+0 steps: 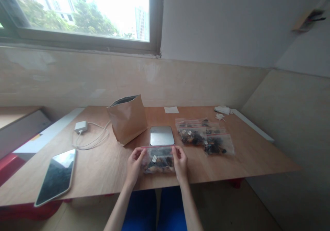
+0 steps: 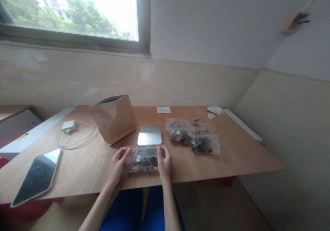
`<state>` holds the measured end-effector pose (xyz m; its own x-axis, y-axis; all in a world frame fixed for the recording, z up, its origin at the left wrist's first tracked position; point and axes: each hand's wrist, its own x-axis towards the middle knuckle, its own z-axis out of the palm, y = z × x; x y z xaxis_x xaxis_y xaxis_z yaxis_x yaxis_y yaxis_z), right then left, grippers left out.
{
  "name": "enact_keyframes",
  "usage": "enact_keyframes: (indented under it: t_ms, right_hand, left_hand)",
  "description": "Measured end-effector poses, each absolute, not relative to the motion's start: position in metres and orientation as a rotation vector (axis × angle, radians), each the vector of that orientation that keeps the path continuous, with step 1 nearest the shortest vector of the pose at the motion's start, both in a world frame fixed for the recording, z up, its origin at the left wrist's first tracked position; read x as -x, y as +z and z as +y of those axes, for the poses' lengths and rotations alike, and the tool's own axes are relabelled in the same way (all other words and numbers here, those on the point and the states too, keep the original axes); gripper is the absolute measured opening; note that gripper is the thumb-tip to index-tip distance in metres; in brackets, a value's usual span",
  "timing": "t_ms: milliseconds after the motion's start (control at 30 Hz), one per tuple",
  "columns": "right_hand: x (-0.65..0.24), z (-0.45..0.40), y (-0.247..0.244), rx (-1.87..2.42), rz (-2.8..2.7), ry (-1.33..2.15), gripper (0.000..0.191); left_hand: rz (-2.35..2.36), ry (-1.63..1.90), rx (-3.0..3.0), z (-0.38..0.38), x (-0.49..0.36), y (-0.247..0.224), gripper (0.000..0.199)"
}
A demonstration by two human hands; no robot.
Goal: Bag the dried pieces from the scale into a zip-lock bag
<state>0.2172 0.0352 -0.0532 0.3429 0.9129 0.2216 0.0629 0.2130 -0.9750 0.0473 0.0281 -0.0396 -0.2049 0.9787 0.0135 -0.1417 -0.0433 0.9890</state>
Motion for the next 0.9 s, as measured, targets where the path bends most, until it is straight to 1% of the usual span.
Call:
enact_keyframes:
  t_ms: [700, 900]
  right_hand:
    - [-0.218, 0.035, -0.052, 1.226, -1.065, 0.743, 0.03]
    - [-0.219, 0.033, -0.052, 1.218, -1.07, 0.807, 0.03]
  left_hand:
    - [1.21, 1.495, -1.049, 0.027, -0.042, -0.047, 0.026]
    - [1.129, 1.427, -0.981, 0.023, -0.046, -0.037, 0.032]
